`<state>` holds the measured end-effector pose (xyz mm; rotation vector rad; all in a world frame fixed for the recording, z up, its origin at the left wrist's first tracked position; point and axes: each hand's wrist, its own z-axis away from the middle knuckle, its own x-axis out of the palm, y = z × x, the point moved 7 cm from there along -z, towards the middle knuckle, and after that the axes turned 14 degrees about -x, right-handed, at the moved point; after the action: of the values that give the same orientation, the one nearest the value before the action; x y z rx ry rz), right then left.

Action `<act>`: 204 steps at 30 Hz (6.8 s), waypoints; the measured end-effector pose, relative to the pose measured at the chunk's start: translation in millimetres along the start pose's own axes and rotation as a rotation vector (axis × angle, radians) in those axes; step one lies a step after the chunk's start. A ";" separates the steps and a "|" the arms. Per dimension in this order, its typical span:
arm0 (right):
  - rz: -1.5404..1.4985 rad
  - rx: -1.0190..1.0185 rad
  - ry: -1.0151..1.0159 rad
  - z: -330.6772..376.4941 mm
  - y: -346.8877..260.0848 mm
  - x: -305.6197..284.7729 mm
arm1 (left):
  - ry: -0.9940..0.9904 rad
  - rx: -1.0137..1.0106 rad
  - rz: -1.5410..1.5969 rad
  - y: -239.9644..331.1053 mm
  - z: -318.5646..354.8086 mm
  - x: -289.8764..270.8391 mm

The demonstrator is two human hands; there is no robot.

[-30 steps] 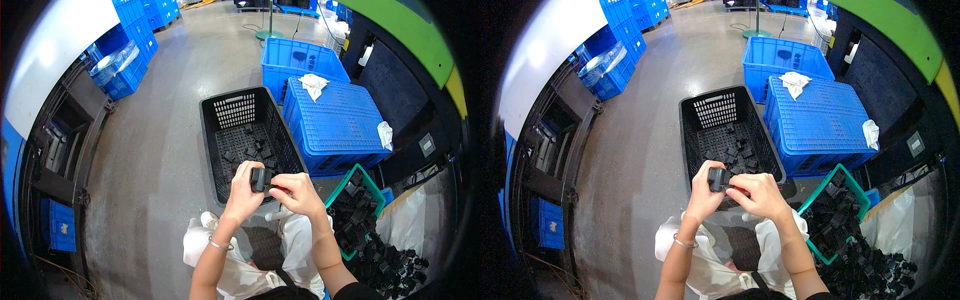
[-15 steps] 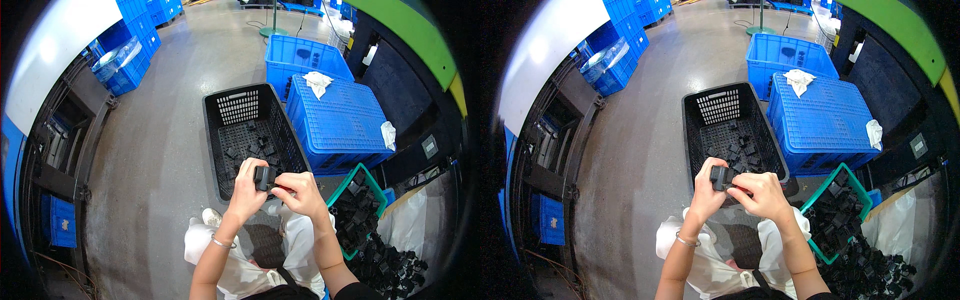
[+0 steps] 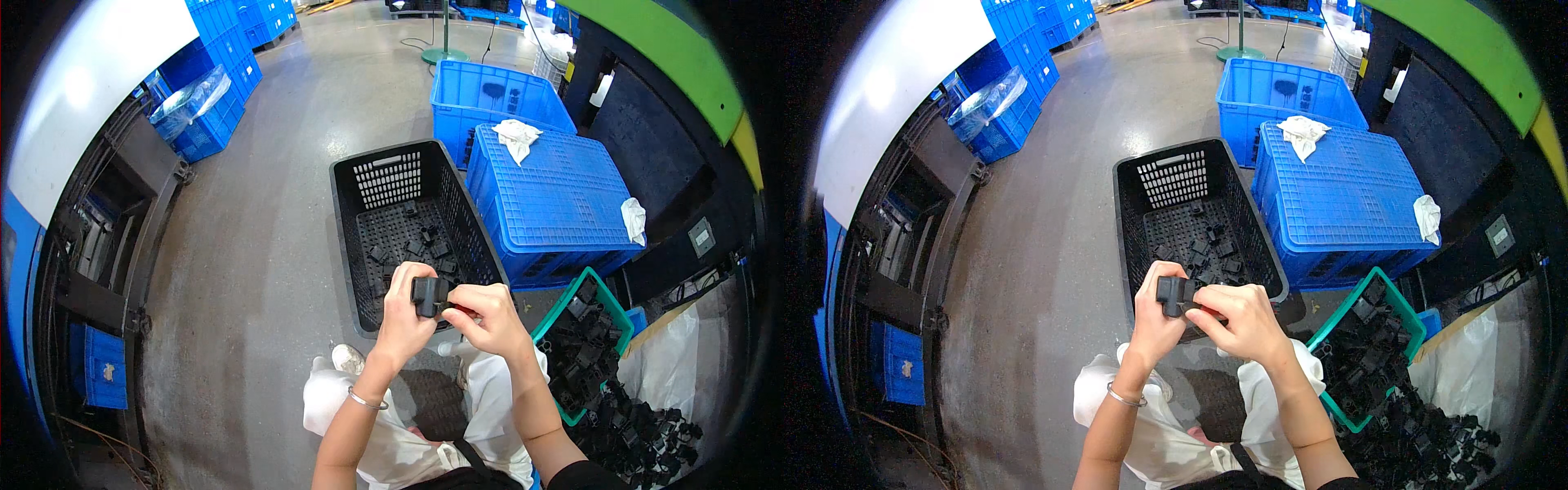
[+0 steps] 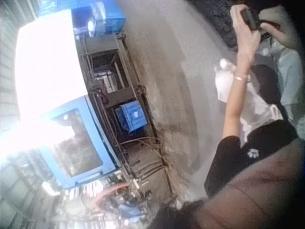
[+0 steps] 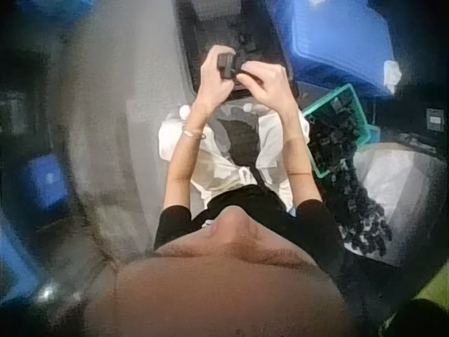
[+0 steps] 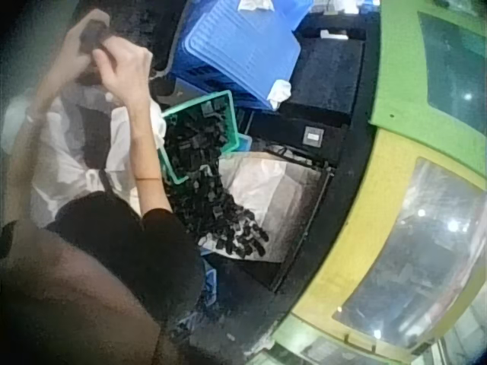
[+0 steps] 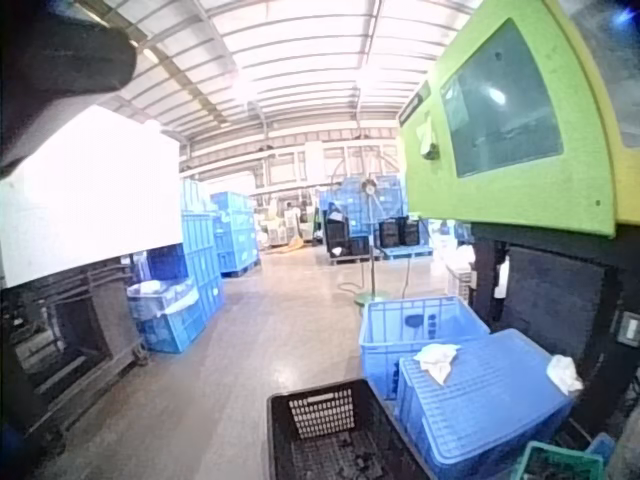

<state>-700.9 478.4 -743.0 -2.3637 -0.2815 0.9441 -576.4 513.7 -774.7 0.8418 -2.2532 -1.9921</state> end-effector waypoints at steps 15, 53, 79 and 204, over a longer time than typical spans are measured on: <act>0.054 -0.059 -0.096 -0.5 0.6 -4.0 | -0.030 0.000 -0.038 -2.4 -0.6 5.4; -0.108 0.025 -0.051 8.4 7.2 -7.3 | -0.001 0.068 -0.022 6.4 3.6 10.9; -0.112 0.003 -0.071 11.5 1.2 0.7 | 0.059 0.223 -0.124 18.9 4.5 -0.5; 0.037 -0.119 0.016 0.8 -21.1 -3.5 | 0.127 0.162 -0.035 24.3 9.4 -16.9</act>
<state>-703.6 494.5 -729.2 -2.4920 -0.2957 0.9490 -574.5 530.2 -748.4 0.9970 -2.3668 -1.7323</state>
